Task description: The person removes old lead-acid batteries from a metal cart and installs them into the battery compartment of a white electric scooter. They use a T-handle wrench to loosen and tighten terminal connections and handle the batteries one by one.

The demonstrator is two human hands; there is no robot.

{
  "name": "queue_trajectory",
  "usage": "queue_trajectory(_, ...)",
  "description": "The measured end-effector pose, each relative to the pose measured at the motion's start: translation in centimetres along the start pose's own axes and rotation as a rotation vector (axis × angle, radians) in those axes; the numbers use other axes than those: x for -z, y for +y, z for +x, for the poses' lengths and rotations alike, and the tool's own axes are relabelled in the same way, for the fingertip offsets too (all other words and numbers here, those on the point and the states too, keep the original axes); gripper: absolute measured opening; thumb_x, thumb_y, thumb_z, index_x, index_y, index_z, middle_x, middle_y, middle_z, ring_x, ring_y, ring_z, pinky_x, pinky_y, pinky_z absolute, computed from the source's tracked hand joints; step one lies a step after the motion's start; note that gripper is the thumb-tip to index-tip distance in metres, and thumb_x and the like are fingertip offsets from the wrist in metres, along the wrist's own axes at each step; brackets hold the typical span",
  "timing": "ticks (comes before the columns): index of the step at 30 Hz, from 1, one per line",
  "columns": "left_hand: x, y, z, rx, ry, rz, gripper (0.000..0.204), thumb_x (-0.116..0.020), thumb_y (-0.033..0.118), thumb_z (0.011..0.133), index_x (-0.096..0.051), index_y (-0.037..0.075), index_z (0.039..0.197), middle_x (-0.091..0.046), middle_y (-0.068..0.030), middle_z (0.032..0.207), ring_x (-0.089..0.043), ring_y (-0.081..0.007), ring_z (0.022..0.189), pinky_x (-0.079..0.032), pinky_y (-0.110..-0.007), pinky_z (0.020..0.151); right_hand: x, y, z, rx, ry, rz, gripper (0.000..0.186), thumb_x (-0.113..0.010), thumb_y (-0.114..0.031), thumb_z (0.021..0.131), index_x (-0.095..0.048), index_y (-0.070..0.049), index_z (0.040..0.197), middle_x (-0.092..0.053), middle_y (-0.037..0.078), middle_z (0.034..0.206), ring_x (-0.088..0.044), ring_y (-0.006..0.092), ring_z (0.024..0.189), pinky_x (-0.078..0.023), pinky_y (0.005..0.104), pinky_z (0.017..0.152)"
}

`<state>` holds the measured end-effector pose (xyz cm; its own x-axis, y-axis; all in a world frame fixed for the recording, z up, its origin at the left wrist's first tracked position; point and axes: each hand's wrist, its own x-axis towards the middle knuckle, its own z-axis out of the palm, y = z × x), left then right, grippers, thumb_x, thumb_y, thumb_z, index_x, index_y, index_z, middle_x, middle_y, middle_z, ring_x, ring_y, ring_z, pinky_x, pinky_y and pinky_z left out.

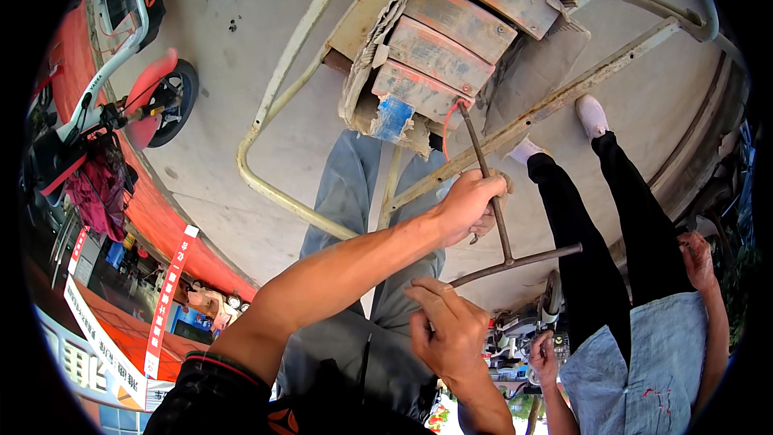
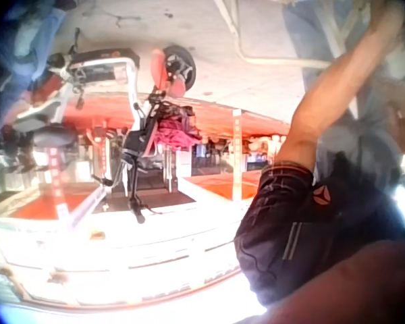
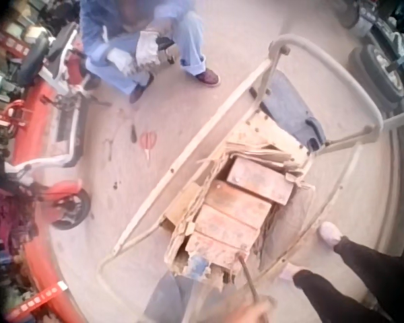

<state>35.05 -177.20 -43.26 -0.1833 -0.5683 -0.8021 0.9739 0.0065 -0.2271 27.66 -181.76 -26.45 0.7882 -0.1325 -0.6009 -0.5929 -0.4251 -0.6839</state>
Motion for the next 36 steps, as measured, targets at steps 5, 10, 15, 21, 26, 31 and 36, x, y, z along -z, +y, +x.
queue_trajectory(5, 1.2, -0.4, 0.0, -0.014, -0.079, -0.031, 0.009, -0.049, 0.012, 0.095, -0.051, 0.009, 0.087, -0.037, 0.002, 0.061, -0.029, -0.01, 0.045, -0.026, -0.03, 0.042, 5.1, 4.0, -2.7, -0.394, 0.174, -0.31, 0.012, -0.058, 0.009, 0.081, -0.064, -0.001, 0.084, -0.073, 0.026, 0.124, -0.073, 0.0247, 0.068, -0.054, 0.0344, 0.059)
queue_trajectory(10, 0.1, -0.9, -0.2, 0.0, 0.003, -0.012, 0.013, -0.05, 0.012, 0.093, -0.049, 0.011, 0.08, -0.036, 0.0032, 0.06, -0.029, -0.009, 0.046, -0.024, -0.029, 0.042, 3.0, -0.2, 2.2, 0.037, 0.216, -0.002, 0.014, -0.059, 0.011, 0.077, -0.057, -0.002, 0.081, -0.074, 0.028, 0.122, -0.062, 0.0212, 0.053, -0.049, 0.0321, 0.05)
queue_trajectory(15, 0.3, 0.3, -0.2, 0.025, -0.046, -0.068, 0.015, -0.05, 0.012, 0.091, -0.047, 0.011, 0.077, -0.036, 0.0025, 0.06, -0.027, -0.0086, 0.046, -0.022, -0.029, 0.042, 1.7, 1.0, -1.7, -0.351, 0.044, -0.056, 0.015, -0.051, 0.011, 0.082, -0.059, -0.002, 0.079, -0.079, 0.022, 0.092, -0.07, 0.0231, 0.062, -0.056, 0.036, 0.065)
queue_trajectory(21, -0.1, -0.1, 0.4, 0.044, -0.017, -0.034, 0.007, -0.05, 0.012, 0.091, -0.051, 0.007, 0.086, -0.036, 0.0016, 0.06, -0.026, -0.0093, 0.045, -0.022, -0.029, 0.04, 3.3, 0.4, 1.2, -0.154, 0.326, 0.021, 0.011, -0.047, 0.012, 0.083, -0.052, 0.002, 0.084, -0.06, 0.036, 0.142, -0.069, 0.018, 0.072, -0.056, 0.0322, 0.071)
queue_trajectory(26, 1.0, 0.8, -0.4, 0.031, -0.072, -0.086, 0.006, -0.049, 0.011, 0.094, -0.052, 0.006, 0.091, -0.037, 0.0016, 0.06, -0.028, -0.0089, 0.046, -0.023, -0.029, 0.04, 0.3, 0.8, -2.6, -0.171, -0.039, -0.084, 0.014, -0.058, 0.009, 0.078, -0.058, -0.003, 0.084, -0.079, 0.019, 0.105, -0.069, 0.0283, 0.063, -0.055, 0.0347, 0.062)
queue_trajectory(31, 1.1, -0.6, -0.6, 0.009, 0.004, 0.0, 0.007, -0.048, 0.011, 0.097, -0.053, 0.006, 0.097, -0.039, 0.0018, 0.061, -0.031, -0.0086, 0.046, -0.023, -0.029, 0.04, 4.2, 2.4, -0.3, -0.284, 0.355, -0.018, 0.012, -0.046, 0.01, 0.088, -0.052, 0.0, 0.09, -0.06, 0.032, 0.142, -0.071, 0.0217, 0.083, -0.055, 0.0318, 0.073)
queue_trajectory(36, 1.7, -0.7, 0.2, 0.026, -0.012, -0.004, 0.01, -0.049, 0.013, 0.099, -0.053, 0.005, 0.105, -0.044, 0.0006, 0.065, -0.031, -0.0085, 0.047, -0.023, -0.029, 0.041, 0.8, -0.9, -0.8, -0.078, -0.096, -0.009, 0.014, -0.049, 0.009, 0.087, -0.055, -0.003, 0.085, -0.076, 0.025, 0.112, -0.072, 0.0216, 0.073, -0.055, 0.0329, 0.068)
